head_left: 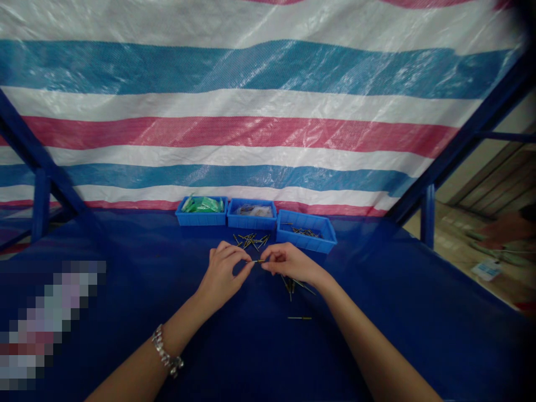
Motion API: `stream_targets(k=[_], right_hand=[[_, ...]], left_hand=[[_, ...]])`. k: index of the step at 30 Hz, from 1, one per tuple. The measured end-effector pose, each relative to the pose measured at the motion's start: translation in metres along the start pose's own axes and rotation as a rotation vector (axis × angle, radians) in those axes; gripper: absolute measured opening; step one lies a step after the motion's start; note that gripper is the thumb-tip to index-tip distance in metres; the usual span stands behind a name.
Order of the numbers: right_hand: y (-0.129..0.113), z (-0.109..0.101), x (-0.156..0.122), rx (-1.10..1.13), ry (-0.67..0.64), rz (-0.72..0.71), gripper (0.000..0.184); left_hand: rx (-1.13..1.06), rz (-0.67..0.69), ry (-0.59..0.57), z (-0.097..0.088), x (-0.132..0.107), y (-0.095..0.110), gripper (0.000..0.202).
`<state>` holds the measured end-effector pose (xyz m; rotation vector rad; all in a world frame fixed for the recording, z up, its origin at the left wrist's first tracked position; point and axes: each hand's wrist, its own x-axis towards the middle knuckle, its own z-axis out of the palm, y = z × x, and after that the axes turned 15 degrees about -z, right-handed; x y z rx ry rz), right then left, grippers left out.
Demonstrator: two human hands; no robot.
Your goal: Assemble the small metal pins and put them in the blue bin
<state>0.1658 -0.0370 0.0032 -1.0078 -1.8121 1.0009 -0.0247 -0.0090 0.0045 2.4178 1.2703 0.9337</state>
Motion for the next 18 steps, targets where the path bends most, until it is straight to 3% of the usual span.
stream_targets(k=[9, 13, 18], right_hand=[[-0.009, -0.006, -0.001, -0.039, 0.039, 0.011, 0.018], [-0.010, -0.023, -0.005, -0.113, 0.212, -0.027, 0.022], [0.000, -0.049, -0.012, -0.296, 0.546, -0.080, 0.027]], left_hand=[[0.034, -0.023, -0.035, 0.000, 0.001, 0.000, 0.010], [0.052, -0.042, -0.049, 0.003, 0.000, -0.003, 0.011], [0.043, -0.044, -0.069, 0.003, 0.000, -0.003, 0.010]])
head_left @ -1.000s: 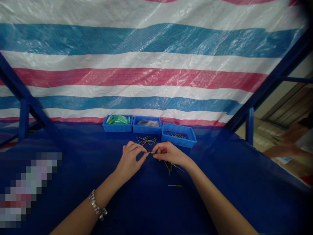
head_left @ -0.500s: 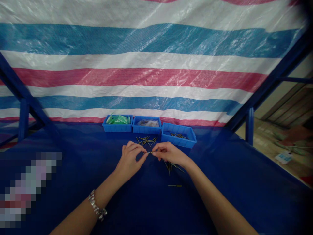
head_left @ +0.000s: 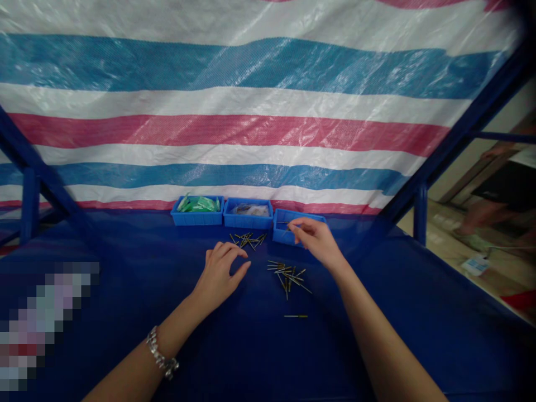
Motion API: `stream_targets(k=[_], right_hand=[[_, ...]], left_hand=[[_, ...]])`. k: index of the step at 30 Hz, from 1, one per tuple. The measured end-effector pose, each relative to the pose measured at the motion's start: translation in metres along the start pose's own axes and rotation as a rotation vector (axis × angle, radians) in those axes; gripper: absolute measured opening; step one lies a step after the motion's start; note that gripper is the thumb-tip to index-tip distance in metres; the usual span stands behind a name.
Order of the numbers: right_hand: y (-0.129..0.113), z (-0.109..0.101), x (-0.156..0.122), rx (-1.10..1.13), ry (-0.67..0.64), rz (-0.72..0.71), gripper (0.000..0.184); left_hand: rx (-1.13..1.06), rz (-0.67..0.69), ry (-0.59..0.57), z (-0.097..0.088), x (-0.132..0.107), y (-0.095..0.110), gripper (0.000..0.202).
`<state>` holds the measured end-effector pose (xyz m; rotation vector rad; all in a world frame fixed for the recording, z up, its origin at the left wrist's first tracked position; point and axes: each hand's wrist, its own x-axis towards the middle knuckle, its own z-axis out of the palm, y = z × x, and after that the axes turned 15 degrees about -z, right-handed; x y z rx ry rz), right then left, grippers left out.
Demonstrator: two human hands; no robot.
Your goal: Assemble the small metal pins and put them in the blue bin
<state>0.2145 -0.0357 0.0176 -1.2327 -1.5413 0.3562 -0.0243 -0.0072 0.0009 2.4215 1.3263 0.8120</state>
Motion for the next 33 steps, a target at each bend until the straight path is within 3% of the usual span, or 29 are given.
stream_targets(k=[5, 11, 15, 17, 20, 26, 33], right_hand=[[0.017, -0.013, -0.001, -0.353, 0.222, -0.013, 0.027], [0.025, -0.016, -0.005, -0.587, 0.252, 0.067, 0.025], [0.024, -0.015, -0.005, -0.615, 0.226, 0.050, 0.026], [0.021, -0.014, -0.004, -0.548, 0.154, -0.005, 0.027], [0.017, -0.009, -0.002, -0.363, -0.061, -0.044, 0.024], [0.012, 0.000, -0.006, -0.254, -0.505, 0.047, 0.014], [0.013, 0.012, -0.012, -0.260, -0.597, 0.100, 0.008]], left_hand=[[0.000, -0.005, -0.026, -0.001, -0.001, 0.000, 0.010], [0.005, -0.004, -0.027, -0.001, -0.001, 0.000, 0.009], [0.002, 0.004, -0.018, 0.000, -0.001, -0.002, 0.010], [-0.006, -0.003, -0.012, 0.000, -0.001, -0.002, 0.011], [-0.027, -0.012, -0.012, 0.000, -0.001, -0.002, 0.012], [-0.031, -0.012, -0.009, 0.000, 0.001, -0.001, 0.012], [-0.037, -0.016, -0.011, 0.000, 0.000, -0.001, 0.011]])
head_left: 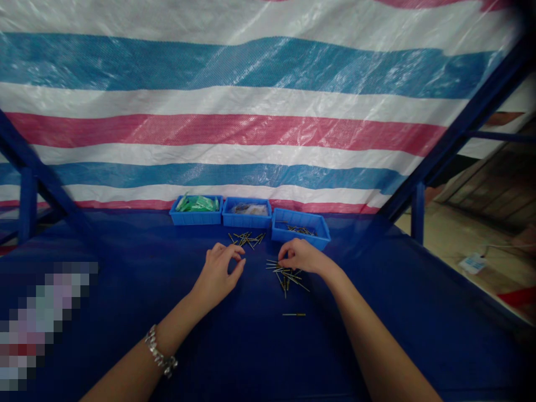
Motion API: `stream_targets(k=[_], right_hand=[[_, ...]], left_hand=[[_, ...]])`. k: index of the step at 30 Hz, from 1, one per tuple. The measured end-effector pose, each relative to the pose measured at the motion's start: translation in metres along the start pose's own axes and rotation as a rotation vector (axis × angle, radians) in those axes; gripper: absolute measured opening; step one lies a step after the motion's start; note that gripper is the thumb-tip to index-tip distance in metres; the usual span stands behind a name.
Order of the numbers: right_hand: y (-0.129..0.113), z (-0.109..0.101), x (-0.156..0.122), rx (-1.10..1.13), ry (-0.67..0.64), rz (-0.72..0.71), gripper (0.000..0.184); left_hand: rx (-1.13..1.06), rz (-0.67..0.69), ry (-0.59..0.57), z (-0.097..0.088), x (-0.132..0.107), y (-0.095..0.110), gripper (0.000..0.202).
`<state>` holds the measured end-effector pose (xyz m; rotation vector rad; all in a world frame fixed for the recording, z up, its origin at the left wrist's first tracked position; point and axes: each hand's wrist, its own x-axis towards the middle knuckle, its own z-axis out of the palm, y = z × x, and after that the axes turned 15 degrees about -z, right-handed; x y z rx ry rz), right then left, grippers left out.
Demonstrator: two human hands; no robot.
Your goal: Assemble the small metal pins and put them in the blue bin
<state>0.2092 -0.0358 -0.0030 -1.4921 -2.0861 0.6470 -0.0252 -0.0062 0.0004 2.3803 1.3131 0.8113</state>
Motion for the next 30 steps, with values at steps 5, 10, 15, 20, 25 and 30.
stream_targets(k=[5, 10, 15, 20, 25, 30], right_hand=[[0.000, 0.004, 0.001, 0.012, -0.025, 0.020, 0.007], [-0.002, 0.002, 0.002, 0.049, -0.026, 0.023, 0.007], [-0.011, -0.001, 0.003, 0.139, -0.030, -0.017, 0.010], [-0.022, 0.006, 0.006, 0.372, -0.040, -0.102, 0.014], [-0.034, 0.015, 0.009, 0.460, -0.061, -0.114, 0.015], [-0.036, 0.017, 0.009, 0.487, -0.058, -0.143, 0.014]], left_hand=[[-0.005, 0.014, 0.001, 0.001, 0.000, -0.001, 0.012], [-0.010, 0.014, 0.000, 0.002, 0.000, -0.001, 0.012], [-0.020, 0.012, -0.008, 0.002, 0.000, -0.002, 0.011], [-0.029, 0.025, -0.029, 0.002, 0.000, -0.001, 0.012], [-0.024, 0.081, -0.072, 0.001, 0.001, 0.000, 0.012], [-0.031, 0.115, -0.117, -0.001, 0.001, 0.001, 0.008]])
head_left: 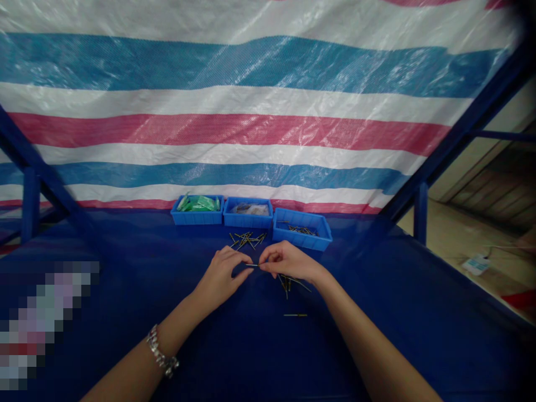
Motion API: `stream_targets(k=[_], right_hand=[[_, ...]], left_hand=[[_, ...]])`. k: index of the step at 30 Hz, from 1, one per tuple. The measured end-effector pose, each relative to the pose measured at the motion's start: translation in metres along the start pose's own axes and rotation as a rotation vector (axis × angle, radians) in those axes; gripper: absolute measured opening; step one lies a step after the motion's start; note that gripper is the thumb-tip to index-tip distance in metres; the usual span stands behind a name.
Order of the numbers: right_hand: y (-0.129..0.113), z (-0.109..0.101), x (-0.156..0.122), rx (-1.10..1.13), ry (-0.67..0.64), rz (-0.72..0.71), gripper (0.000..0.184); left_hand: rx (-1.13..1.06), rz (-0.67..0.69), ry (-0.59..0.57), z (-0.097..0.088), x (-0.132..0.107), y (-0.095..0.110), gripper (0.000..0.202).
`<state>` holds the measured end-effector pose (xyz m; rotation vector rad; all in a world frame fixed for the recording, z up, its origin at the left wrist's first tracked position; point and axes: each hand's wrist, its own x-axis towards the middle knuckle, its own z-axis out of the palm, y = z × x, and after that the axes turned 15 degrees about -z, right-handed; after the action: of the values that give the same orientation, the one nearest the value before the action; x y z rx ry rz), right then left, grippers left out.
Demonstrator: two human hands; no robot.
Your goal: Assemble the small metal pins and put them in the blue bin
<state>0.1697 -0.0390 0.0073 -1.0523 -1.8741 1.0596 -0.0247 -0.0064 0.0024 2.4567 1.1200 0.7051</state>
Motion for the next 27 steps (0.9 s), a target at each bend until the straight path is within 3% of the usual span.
stream_targets(k=[18, 27], right_hand=[[-0.001, -0.002, -0.001, 0.050, 0.022, 0.006, 0.013], [-0.010, -0.003, -0.004, 0.182, -0.023, 0.004, 0.018]], left_hand=[[0.008, -0.027, 0.089, -0.002, -0.001, 0.002, 0.009], [0.002, 0.003, 0.037, 0.000, 0.000, 0.000, 0.007]])
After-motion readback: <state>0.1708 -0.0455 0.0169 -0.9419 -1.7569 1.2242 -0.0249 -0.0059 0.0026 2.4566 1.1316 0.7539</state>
